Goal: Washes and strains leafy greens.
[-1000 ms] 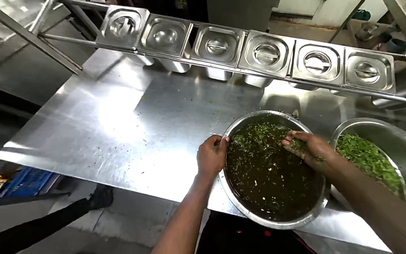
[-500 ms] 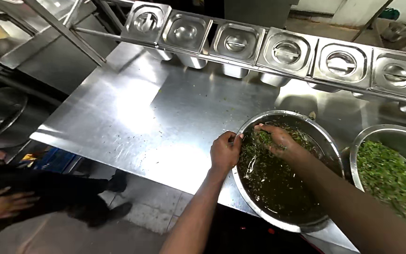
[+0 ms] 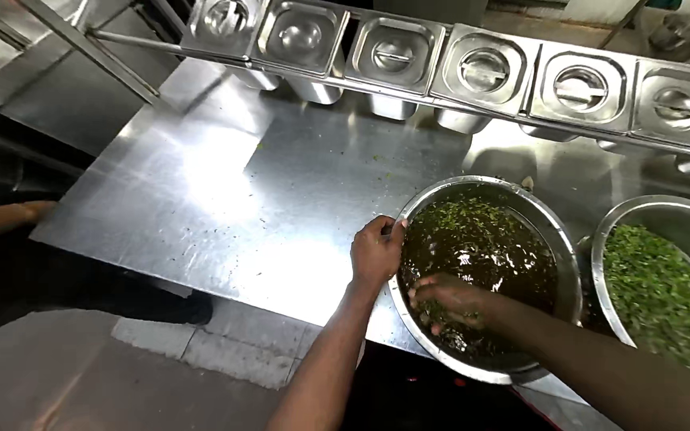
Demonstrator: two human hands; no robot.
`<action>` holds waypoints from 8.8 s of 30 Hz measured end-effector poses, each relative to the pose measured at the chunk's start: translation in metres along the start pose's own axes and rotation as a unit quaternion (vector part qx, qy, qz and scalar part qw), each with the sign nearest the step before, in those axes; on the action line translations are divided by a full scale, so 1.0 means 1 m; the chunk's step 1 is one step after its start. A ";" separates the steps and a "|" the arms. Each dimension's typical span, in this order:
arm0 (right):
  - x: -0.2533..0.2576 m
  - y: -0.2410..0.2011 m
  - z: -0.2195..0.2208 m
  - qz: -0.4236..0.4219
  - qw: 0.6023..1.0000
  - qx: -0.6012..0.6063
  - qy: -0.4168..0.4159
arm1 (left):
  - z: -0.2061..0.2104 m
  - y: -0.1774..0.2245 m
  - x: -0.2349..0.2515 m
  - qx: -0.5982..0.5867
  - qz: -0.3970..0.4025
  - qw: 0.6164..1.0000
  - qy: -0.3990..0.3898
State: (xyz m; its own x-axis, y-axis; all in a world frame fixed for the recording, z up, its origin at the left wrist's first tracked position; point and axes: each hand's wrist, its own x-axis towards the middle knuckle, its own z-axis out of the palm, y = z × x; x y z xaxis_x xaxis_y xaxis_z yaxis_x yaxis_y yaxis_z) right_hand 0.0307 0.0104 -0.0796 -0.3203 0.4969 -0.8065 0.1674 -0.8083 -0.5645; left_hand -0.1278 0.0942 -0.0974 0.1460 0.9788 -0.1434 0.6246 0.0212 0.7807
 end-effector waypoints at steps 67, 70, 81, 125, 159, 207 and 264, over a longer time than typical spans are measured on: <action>-0.045 -0.017 -0.106 -0.175 0.953 0.126 0.214 | 0.000 -0.003 0.006 -0.016 0.001 1.000 -0.007; -0.023 -0.036 -0.101 -0.175 0.928 0.204 0.258 | 0.001 -0.004 0.006 -0.019 0.000 1.000 -0.004; 0.034 -0.048 -0.045 -0.179 0.949 0.146 0.215 | 0.001 -0.003 0.006 -0.016 -0.030 0.999 -0.006; -0.003 0.007 0.023 -0.061 0.853 0.474 0.209 | -0.001 -0.002 0.003 -0.010 -0.028 1.000 -0.006; -0.038 -0.045 -0.120 -0.251 0.853 0.339 0.306 | -0.001 0.000 0.002 -0.020 -0.027 0.999 -0.006; -0.021 -0.005 -0.061 -0.136 0.912 0.257 0.289 | -0.001 -0.002 0.003 -0.015 -0.022 0.999 -0.018; -0.050 -0.011 -0.047 -0.182 0.904 0.365 0.124 | 0.002 -0.003 0.005 0.003 0.002 1.000 -0.009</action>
State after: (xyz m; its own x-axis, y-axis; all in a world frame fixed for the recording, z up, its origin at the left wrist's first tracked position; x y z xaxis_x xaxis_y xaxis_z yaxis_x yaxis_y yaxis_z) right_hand 0.0885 0.0094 -0.0412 0.0037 0.7547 -0.6561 -0.5969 -0.5247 -0.6070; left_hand -0.1278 0.0989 -0.1016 0.1616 0.9752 -0.1515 0.6284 0.0167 0.7777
